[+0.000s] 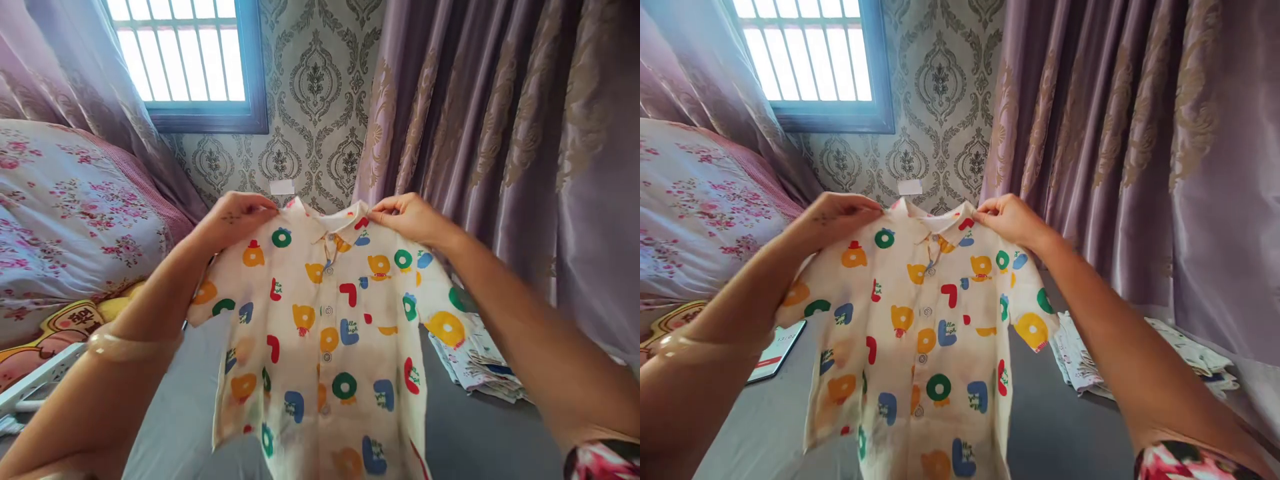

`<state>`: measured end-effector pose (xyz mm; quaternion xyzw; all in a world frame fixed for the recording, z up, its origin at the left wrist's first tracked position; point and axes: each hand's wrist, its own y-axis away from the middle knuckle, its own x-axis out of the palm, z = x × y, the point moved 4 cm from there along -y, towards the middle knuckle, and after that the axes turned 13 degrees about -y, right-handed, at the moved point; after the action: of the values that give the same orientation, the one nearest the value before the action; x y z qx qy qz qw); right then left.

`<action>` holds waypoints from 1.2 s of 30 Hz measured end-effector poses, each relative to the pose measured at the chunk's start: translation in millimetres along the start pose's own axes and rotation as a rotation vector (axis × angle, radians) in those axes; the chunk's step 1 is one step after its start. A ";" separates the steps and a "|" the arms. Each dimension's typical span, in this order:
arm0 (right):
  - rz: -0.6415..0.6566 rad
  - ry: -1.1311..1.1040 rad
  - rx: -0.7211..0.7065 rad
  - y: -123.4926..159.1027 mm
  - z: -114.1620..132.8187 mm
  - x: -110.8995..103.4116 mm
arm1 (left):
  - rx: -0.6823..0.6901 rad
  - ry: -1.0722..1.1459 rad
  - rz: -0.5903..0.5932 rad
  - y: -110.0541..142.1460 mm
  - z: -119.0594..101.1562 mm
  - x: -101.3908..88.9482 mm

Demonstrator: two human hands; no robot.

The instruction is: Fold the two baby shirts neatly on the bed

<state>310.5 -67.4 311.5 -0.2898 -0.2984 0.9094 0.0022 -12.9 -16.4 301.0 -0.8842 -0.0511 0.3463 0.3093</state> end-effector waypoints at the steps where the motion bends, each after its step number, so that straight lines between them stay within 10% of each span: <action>1: 0.043 0.009 0.056 -4.9 -21.3 8.6 | 0.031 -0.022 0.137 -6.9 13.2 18.7; 7: 0.133 0.395 0.137 -2.6 -126.3 72.6 | 0.184 -0.283 0.312 -9.6 90.3 125.4; 15: 0.140 0.679 0.262 35.4 -196.6 139.2 | -0.163 -0.652 0.290 40.9 138.4 217.9; 36: 0.330 0.862 0.230 20.5 -296.3 166.5 | 0.390 -0.943 0.383 31.7 191.3 280.4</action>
<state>332.0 105.7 19.1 -0.6822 -0.1176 0.7215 0.0136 71.7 141.4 10.8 -0.5528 0.0428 0.7585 0.3424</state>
